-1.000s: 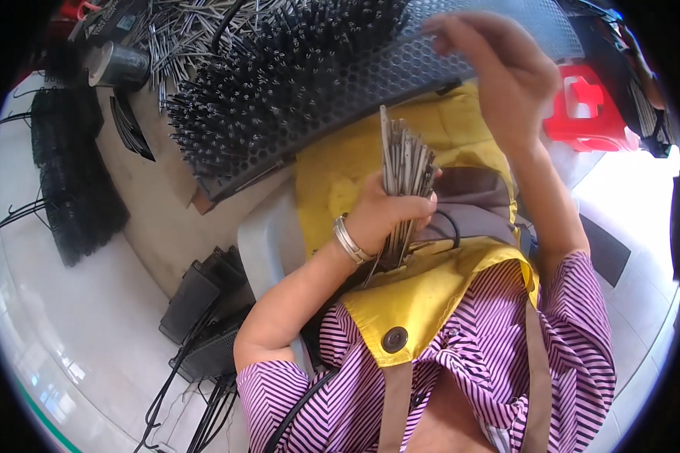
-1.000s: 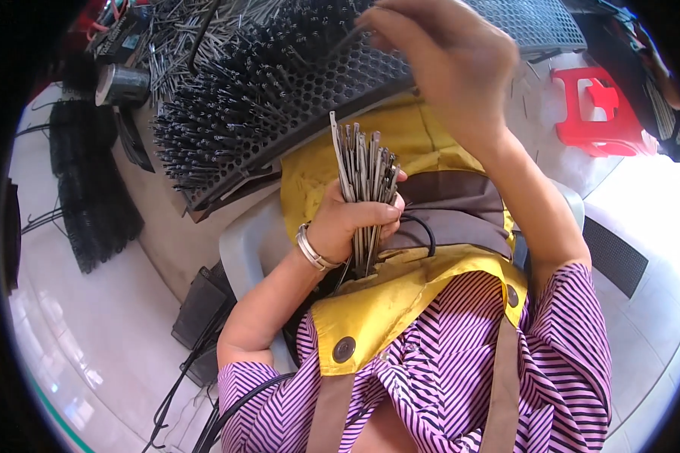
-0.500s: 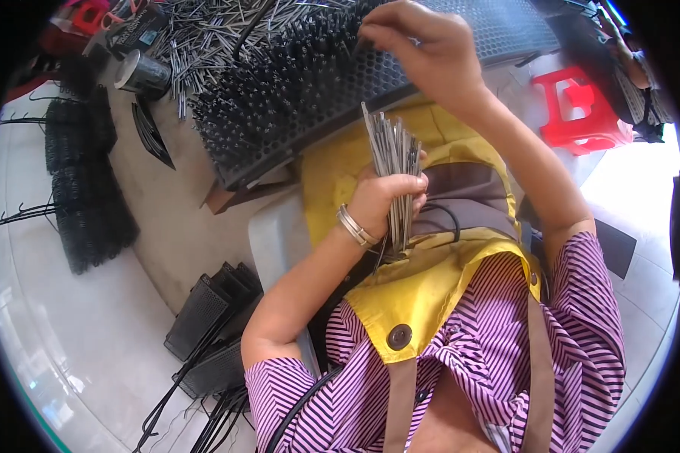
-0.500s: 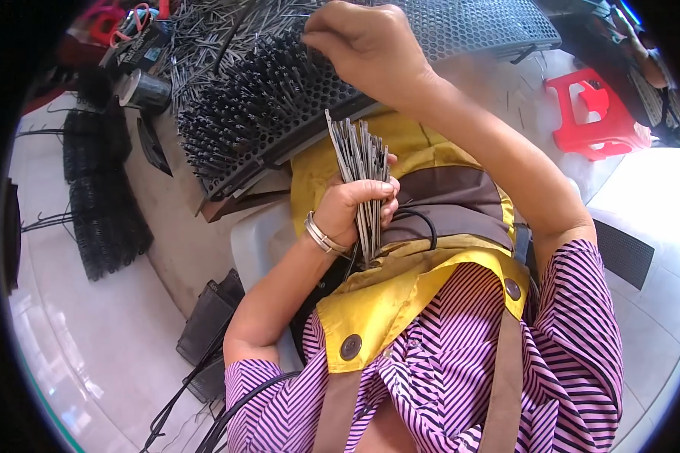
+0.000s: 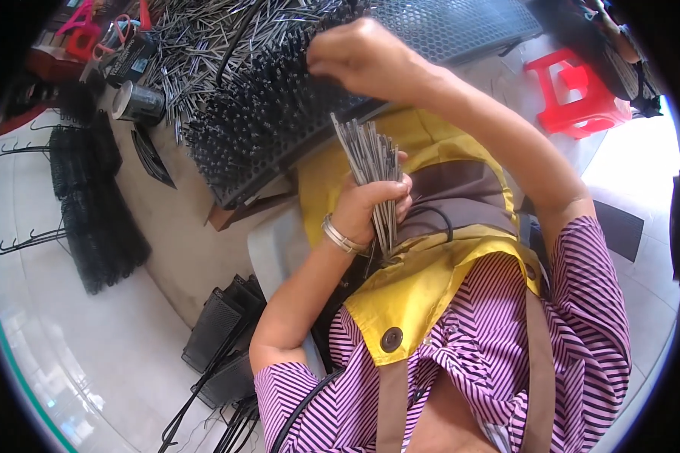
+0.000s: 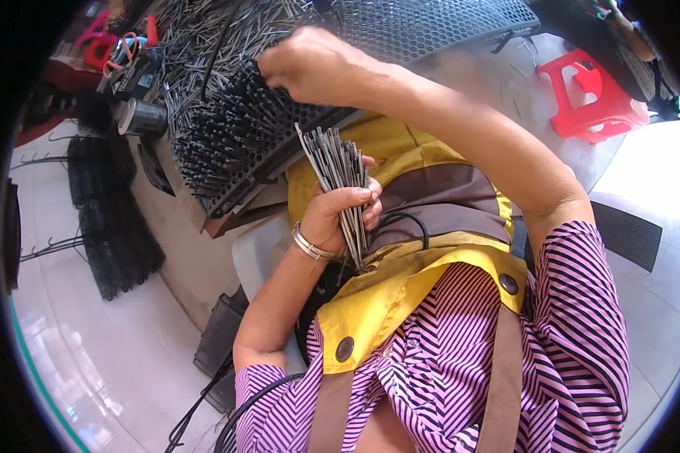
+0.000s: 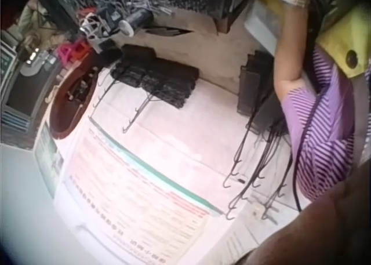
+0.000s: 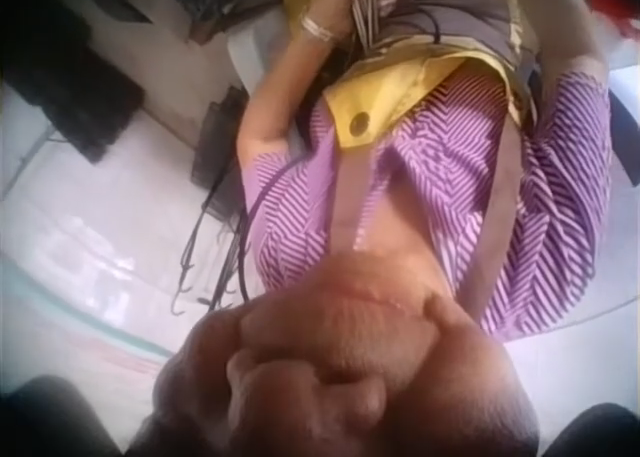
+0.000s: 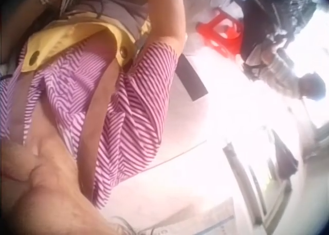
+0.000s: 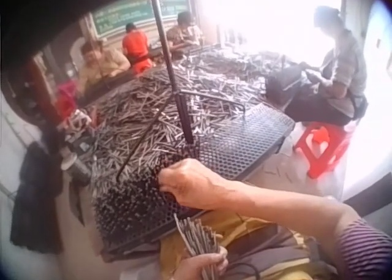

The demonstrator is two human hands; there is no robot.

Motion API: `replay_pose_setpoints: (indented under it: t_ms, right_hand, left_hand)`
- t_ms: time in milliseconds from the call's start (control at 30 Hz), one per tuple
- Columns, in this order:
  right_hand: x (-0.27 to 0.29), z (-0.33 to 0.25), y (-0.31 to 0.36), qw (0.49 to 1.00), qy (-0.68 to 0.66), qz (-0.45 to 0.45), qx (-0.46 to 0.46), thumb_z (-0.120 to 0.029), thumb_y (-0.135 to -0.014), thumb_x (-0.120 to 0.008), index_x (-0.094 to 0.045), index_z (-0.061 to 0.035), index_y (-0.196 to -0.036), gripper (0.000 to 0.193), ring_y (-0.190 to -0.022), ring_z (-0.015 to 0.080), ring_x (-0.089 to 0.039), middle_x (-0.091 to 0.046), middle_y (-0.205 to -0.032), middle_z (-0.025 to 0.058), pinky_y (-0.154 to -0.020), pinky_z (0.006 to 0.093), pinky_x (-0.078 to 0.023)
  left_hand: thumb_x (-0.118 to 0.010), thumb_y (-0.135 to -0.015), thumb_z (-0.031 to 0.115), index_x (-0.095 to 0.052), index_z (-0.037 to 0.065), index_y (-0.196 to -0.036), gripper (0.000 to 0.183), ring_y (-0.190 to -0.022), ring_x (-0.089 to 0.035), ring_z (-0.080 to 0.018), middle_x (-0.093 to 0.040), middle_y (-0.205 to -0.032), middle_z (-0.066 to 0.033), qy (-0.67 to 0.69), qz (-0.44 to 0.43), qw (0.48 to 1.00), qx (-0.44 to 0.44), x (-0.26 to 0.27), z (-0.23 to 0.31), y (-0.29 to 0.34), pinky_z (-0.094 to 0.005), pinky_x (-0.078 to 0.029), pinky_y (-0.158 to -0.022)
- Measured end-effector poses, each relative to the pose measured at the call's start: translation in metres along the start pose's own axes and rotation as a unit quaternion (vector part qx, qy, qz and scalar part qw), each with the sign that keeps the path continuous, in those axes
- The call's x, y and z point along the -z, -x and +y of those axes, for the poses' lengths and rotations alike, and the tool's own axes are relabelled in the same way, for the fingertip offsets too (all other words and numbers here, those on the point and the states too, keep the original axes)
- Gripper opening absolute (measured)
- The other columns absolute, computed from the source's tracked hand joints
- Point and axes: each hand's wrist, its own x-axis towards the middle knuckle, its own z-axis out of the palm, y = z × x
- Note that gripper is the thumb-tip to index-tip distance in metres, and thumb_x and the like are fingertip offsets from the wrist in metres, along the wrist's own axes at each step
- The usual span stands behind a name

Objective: Inserting thin metal rods into a plastic base or holder.

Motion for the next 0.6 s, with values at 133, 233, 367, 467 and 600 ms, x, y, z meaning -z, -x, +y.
replay_pose_setpoints:
  t_ms: [133, 233, 367, 467, 600]
  right_hand:
    - [-0.010, 0.002, 0.009, 0.993, 0.077, -0.085, -0.035, -0.012, -0.072, -0.060, -0.054, -0.0017, -0.074, 0.012, -0.059, 0.0339, -0.055, -0.055, -0.062, 0.0156, -0.053, 0.0388, -0.043]
    - [-0.009, -0.005, 0.017, 0.991, 0.093, -0.044, -0.081, -0.016, -0.072, -0.062, -0.055, -0.0018, -0.075, 0.017, -0.059, 0.0331, -0.055, -0.056, -0.063, 0.0155, -0.052, 0.0385, -0.043]
    - [0.005, -0.024, 0.038, 0.986, -0.014, -0.010, -0.168, -0.022, -0.073, -0.063, -0.055, -0.0001, -0.072, 0.023, -0.056, 0.0318, -0.055, -0.055, -0.059, 0.0169, -0.050, 0.0372, -0.043]
    - [0.018, -0.047, 0.058, 0.913, -0.207, -0.064, -0.346, -0.017, -0.072, -0.064, -0.059, 0.0016, -0.077, 0.020, -0.050, 0.0138, -0.053, -0.056, -0.058, 0.0106, -0.048, 0.0270, -0.042]
    - [0.016, -0.052, 0.083, 0.880, -0.291, -0.034, -0.373, -0.007, -0.073, -0.062, -0.058, 0.0035, -0.077, 0.012, -0.054, 0.0062, -0.050, -0.057, -0.061, 0.0034, -0.047, 0.0220, -0.040]
  left_hand:
    - [-0.058, -0.068, -0.001, -0.045, 0.003, -0.109, 0.043, -0.052, -0.049, -0.0178, -0.053, -0.074, -0.0103, -0.033, -0.021, 0.999, -0.009, 0.007, -0.003, -0.001, -0.0293, -0.040, -0.046]
    - [-0.061, -0.066, -0.001, -0.047, 0.000, -0.104, 0.041, -0.048, -0.050, -0.0177, -0.055, -0.069, -0.0110, -0.011, 0.000, 1.000, -0.023, 0.001, -0.004, -0.001, -0.0268, -0.039, -0.042]
    - [-0.061, -0.066, -0.002, -0.047, 0.000, -0.103, 0.039, -0.048, -0.050, -0.0177, -0.055, -0.069, -0.0105, 0.003, 0.001, 0.999, -0.032, -0.001, -0.001, 0.002, -0.0266, -0.039, -0.042]
    - [-0.060, -0.066, -0.002, -0.047, -0.001, -0.102, 0.038, -0.048, -0.051, -0.0181, -0.055, -0.070, -0.0105, 0.005, 0.015, 0.999, -0.047, -0.001, -0.002, 0.004, -0.0268, -0.039, -0.042]
    - [-0.060, -0.066, 0.001, -0.052, -0.001, -0.085, 0.020, -0.048, -0.052, -0.0171, -0.055, -0.066, -0.0092, -0.060, 0.079, 0.993, -0.059, -0.004, -0.003, 0.006, -0.0259, -0.040, -0.042]
